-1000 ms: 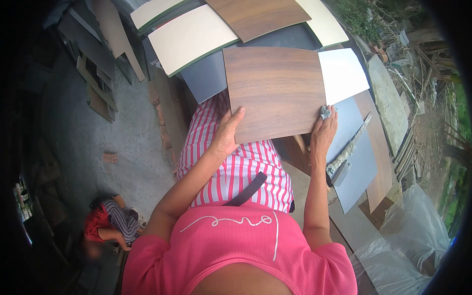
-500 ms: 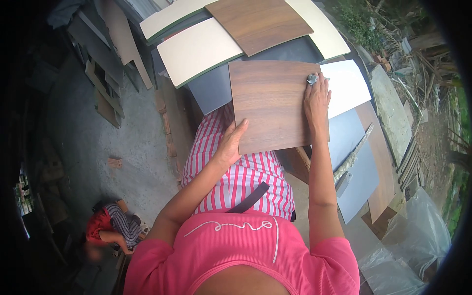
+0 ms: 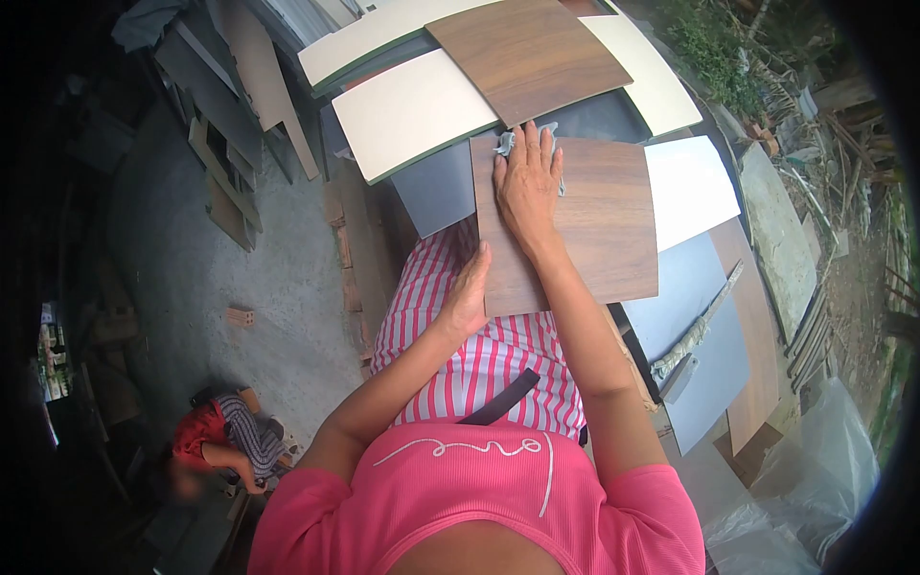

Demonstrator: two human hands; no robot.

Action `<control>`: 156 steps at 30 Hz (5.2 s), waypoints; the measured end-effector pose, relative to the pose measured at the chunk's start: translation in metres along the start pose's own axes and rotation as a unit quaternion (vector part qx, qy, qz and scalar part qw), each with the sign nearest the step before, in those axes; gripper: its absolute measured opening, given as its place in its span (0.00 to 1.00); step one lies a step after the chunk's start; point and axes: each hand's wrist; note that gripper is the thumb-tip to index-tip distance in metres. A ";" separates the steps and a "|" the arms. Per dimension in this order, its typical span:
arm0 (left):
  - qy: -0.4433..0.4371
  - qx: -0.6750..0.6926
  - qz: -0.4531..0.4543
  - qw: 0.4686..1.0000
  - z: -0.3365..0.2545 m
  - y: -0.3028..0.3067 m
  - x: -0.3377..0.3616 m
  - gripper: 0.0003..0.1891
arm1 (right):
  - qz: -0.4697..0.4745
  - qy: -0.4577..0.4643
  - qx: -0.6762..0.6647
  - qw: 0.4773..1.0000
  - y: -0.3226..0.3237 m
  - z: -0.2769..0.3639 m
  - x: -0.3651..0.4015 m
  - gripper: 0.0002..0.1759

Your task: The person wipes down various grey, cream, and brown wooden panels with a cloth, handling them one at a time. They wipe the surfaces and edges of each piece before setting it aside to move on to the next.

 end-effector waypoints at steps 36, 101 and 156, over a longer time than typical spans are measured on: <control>0.012 0.145 0.050 0.988 -0.005 -0.005 0.001 0.45 | 0.246 0.145 -0.091 0.954 0.106 -0.030 0.169 0.36; 0.010 0.094 0.038 0.995 0.002 0.005 -0.003 0.26 | 0.204 0.119 -0.090 0.968 0.096 -0.010 0.150 0.39; -0.384 -0.445 0.132 0.798 -0.070 -0.068 0.074 0.17 | -0.252 0.064 -0.171 0.950 0.216 -0.037 0.037 0.22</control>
Point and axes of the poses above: each hand's wrist, its own x-axis away from the middle knuckle, its own y-axis out of the back of the hand, z = x × y, and after that the axes turned 3 degrees about x, right-handed
